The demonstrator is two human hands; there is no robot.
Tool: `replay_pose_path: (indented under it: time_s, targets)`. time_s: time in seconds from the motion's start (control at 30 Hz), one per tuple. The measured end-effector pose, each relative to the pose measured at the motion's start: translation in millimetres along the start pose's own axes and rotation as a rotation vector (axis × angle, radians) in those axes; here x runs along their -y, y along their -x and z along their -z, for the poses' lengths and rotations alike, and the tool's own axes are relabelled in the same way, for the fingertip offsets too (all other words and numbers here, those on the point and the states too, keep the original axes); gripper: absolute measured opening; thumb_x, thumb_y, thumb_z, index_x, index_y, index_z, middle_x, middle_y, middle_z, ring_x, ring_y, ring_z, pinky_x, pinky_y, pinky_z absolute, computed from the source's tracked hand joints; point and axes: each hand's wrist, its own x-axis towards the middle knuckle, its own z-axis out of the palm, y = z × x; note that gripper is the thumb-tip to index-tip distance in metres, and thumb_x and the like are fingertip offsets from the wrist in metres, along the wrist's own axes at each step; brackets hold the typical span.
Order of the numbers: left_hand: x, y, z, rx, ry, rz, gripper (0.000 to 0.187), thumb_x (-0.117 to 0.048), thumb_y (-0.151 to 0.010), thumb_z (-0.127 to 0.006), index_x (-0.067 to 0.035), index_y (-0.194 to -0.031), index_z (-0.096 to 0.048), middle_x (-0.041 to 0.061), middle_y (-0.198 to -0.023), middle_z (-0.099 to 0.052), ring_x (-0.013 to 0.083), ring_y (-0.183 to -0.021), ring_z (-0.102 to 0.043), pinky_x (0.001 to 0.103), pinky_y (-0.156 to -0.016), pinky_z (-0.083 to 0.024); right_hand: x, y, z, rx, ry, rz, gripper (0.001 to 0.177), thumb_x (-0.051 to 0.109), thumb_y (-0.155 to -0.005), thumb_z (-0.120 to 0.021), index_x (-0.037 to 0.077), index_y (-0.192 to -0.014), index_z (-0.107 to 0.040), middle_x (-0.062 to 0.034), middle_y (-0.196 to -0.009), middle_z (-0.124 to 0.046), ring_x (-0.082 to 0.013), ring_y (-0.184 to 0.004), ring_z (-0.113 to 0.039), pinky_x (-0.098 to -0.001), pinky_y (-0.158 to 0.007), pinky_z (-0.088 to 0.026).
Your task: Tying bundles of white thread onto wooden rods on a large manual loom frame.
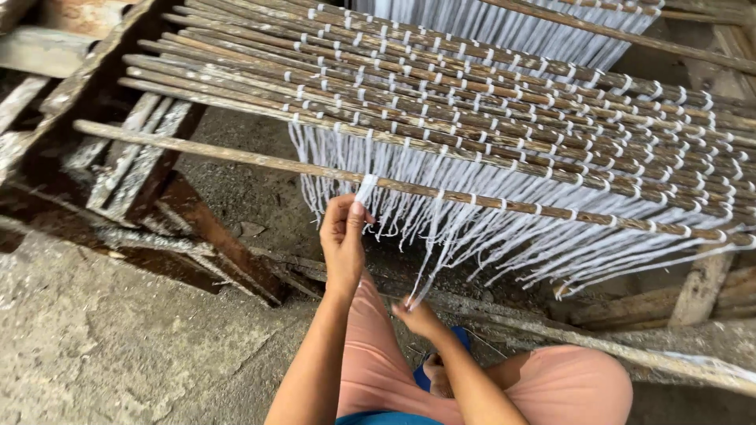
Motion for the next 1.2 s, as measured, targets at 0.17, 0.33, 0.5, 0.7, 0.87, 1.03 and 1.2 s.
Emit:
replay_pose_path:
  time_s: [0.17,0.33,0.5,0.7,0.87,1.03,1.2]
  targets:
    - [-4.9,1.6,7.4,0.088,0.028,0.042,0.010,-0.017,-0.107,-0.050,-0.012,-0.105,-0.058,0.000,-0.087,-0.060,0.0113,-0.080,-0.054,0.025,-0.074,-0.045,37.5,5.9,19.1,0.700,0.267,-0.298,0.020,0.023,-0.084,-0.060,0.009,-0.070,-0.061,-0.0059,-0.053,-0.054,-0.0161,-0.040,-0.044,-0.0318,-0.036,-0.030]
    - [-8.6,5.8,-2.1,-0.056,0.003,0.021,0.008,-0.012,-0.104,-0.059,-0.007,-0.104,-0.065,0.004,-0.066,-0.062,0.0089,-0.063,-0.046,0.023,-0.062,-0.041,198.3,20.9,73.2,-0.085,-0.323,0.238,0.036,0.029,-0.105,-0.050,0.008,-0.087,-0.073,-0.0074,-0.058,-0.063,-0.0190,-0.052,-0.060,-0.0322,-0.053,-0.048]
    - [-10.8,11.1,-4.0,-0.075,-0.018,-0.004,0.008,-0.012,-0.104,-0.060,-0.006,-0.104,-0.066,0.006,-0.066,-0.061,0.0111,-0.062,-0.051,0.026,-0.060,-0.044,296.7,39.3,101.4,-0.463,-0.549,0.610,0.018,0.012,-0.101,-0.065,0.003,-0.116,-0.068,-0.0056,-0.092,-0.062,-0.0119,-0.087,-0.061,-0.0294,-0.080,-0.054]
    - [-19.7,-15.4,8.8,-0.154,0.041,-0.021,0.011,-0.013,-0.105,-0.054,-0.007,-0.102,-0.062,0.011,-0.076,-0.069,0.0153,-0.065,-0.059,0.029,-0.066,-0.050,290.5,39.5,100.4,-0.440,-0.949,0.562,0.013,0.013,-0.100,-0.065,0.005,-0.108,-0.072,-0.0088,-0.105,-0.074,-0.0113,-0.096,-0.064,-0.0247,-0.089,-0.054]
    - [-22.9,-22.6,21.7,-0.139,0.030,-0.007,0.015,-0.016,-0.105,-0.051,-0.006,-0.100,-0.061,0.009,-0.069,-0.064,0.0105,-0.062,-0.047,0.027,-0.063,-0.041,302.6,39.1,97.7,-0.299,-1.326,0.590,0.013,0.011,-0.099,-0.063,0.000,-0.097,-0.070,-0.0136,-0.102,-0.072,-0.0213,-0.105,-0.069,-0.0335,-0.100,-0.054]
    - [-10.4,-11.2,27.4,-0.153,-0.071,0.037,0.029,-0.024,-0.107,-0.051,-0.007,-0.092,-0.069,0.008,-0.069,-0.065,0.0107,-0.067,-0.044,0.028,-0.065,-0.041,323.4,28.5,81.3,-0.216,-0.976,0.467,0.023,0.011,-0.094,-0.073,-0.003,-0.111,-0.070,-0.0081,-0.088,-0.067,-0.0140,-0.069,-0.061,-0.0253,-0.053,-0.051]
    - [-11.1,-14.9,23.9,-0.157,-0.055,0.001,0.033,-0.030,-0.106,-0.055,-0.007,-0.087,-0.069,0.005,-0.073,-0.063,0.0102,-0.074,-0.046,0.027,-0.073,-0.042,324.1,16.2,81.9,-0.248,-0.913,0.407,0.018,0.015,-0.094,-0.075,0.000,-0.103,-0.071,-0.0029,-0.073,-0.061,-0.0088,-0.062,-0.054,-0.0169,-0.044,-0.041]
